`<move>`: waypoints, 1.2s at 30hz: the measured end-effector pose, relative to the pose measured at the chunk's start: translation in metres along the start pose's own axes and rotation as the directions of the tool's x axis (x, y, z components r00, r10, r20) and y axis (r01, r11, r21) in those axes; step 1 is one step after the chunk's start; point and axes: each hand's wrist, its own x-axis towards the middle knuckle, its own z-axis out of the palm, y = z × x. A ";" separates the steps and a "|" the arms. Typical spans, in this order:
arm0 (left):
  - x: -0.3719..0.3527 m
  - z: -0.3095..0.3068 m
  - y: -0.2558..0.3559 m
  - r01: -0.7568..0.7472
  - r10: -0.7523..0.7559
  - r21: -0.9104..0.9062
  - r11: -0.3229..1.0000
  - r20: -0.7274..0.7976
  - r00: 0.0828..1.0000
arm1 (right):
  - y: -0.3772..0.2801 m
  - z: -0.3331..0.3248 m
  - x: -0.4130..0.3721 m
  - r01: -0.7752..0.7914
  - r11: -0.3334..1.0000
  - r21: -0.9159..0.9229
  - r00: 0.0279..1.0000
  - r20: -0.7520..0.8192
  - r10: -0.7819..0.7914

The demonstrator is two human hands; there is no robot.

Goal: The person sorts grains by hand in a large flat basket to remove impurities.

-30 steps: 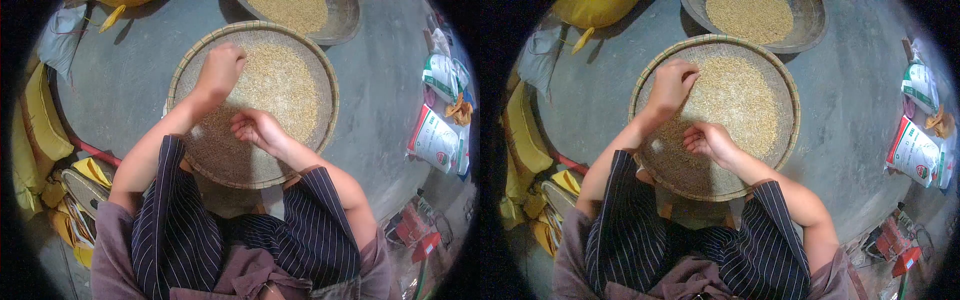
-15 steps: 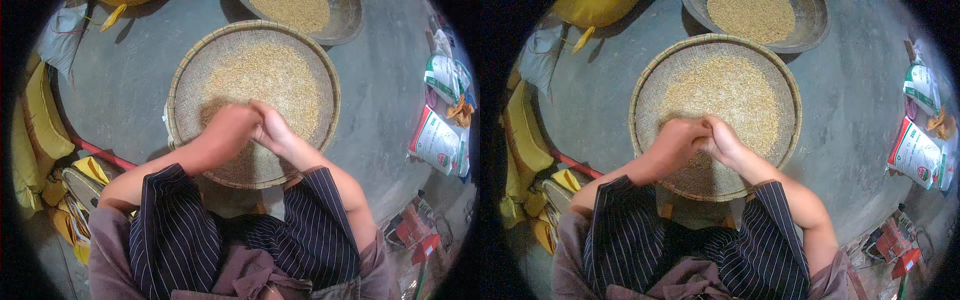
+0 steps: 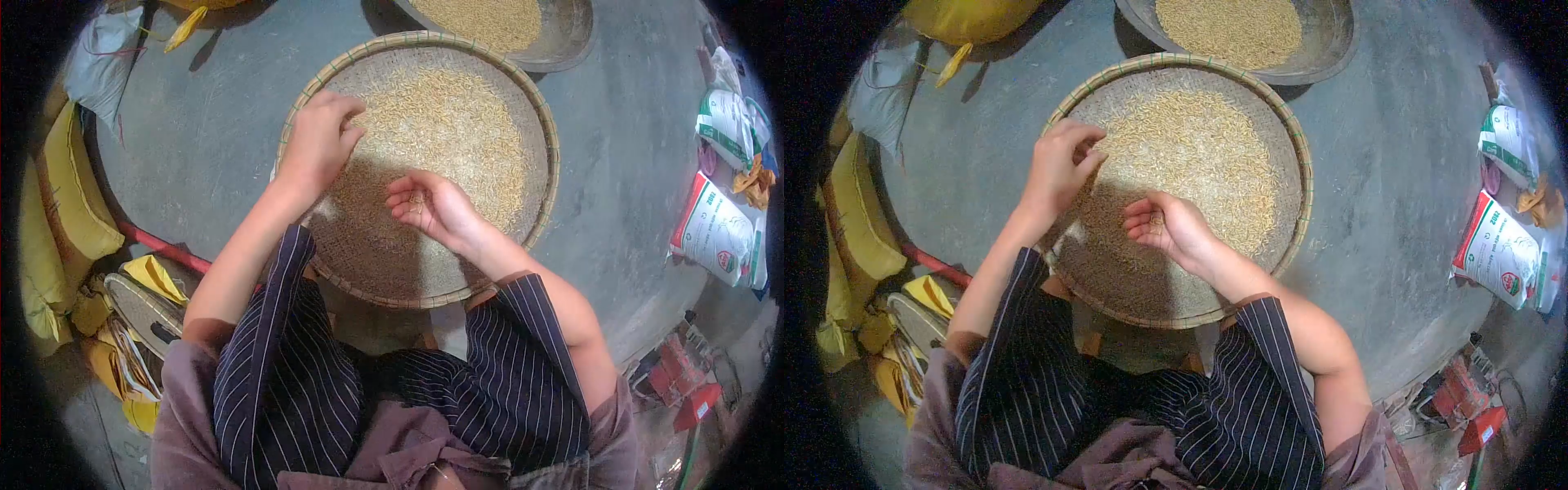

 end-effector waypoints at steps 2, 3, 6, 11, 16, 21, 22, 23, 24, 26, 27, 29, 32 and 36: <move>0.004 0.002 -0.003 -0.015 0.015 0.009 1.000 -0.004 1.000 | 0.000 0.002 0.001 0.007 1.000 -0.027 1.000 -0.012 -0.007; 0.005 0.003 -0.004 -0.029 0.029 0.018 0.999 -0.008 1.000 | 0.002 0.001 0.002 -0.001 1.000 -0.028 1.000 -0.008 0.001; 0.007 0.004 -0.002 -0.057 0.057 0.009 0.998 0.014 0.998 | 0.003 0.002 0.002 -0.011 0.999 -0.037 1.000 -0.005 0.011; 0.009 0.004 -0.002 -0.085 0.083 0.050 0.995 0.033 0.996 | 0.003 -0.002 0.004 -0.021 0.999 -0.033 1.000 0.012 0.022; 0.010 0.003 -0.001 -0.063 0.063 -0.010 0.998 0.045 0.997 | -0.003 0.006 0.001 0.007 0.999 -0.034 1.000 -0.021 -0.008; 0.010 -0.002 0.005 -0.042 0.040 0.031 0.999 0.047 0.998 | -0.008 0.006 0.005 0.024 0.997 0.077 0.999 0.023 -0.026; 0.010 -0.006 0.012 -0.045 0.043 0.030 0.999 0.050 0.998 | -0.008 0.006 0.006 0.032 0.994 0.102 0.999 0.029 -0.035; 0.008 -0.011 0.022 0.025 -0.022 -0.026 0.999 0.110 0.994 | -0.008 0.006 0.008 0.034 0.994 0.105 0.999 0.028 -0.037; 0.006 -0.014 0.032 0.098 -0.084 -0.077 0.992 0.173 0.981 | -0.009 0.007 0.009 0.029 0.992 0.124 0.999 0.030 -0.033; -0.004 -0.016 0.047 0.104 -0.050 -0.201 0.974 0.261 0.964 | -0.008 0.010 0.010 0.027 0.989 0.146 0.999 0.032 -0.032; -0.006 -0.015 0.052 0.122 -0.007 -0.320 0.939 0.339 0.941 | -0.008 0.013 0.009 0.053 0.985 0.165 0.999 -0.008 -0.053; -0.011 -0.005 0.050 0.026 0.079 -0.230 0.973 0.432 0.898 | -0.006 0.014 0.010 0.084 0.978 0.189 0.996 -0.046 -0.076; -0.011 -0.004 0.053 -0.123 0.192 -0.170 0.978 0.483 0.854 | 0.000 0.011 0.013 0.053 0.995 0.089 0.998 -0.034 -0.050; 0.001 -0.021 0.061 0.010 0.035 -0.117 0.993 0.373 0.927 | -0.003 0.002 0.011 -0.047 0.999 0.012 0.999 -0.018 0.047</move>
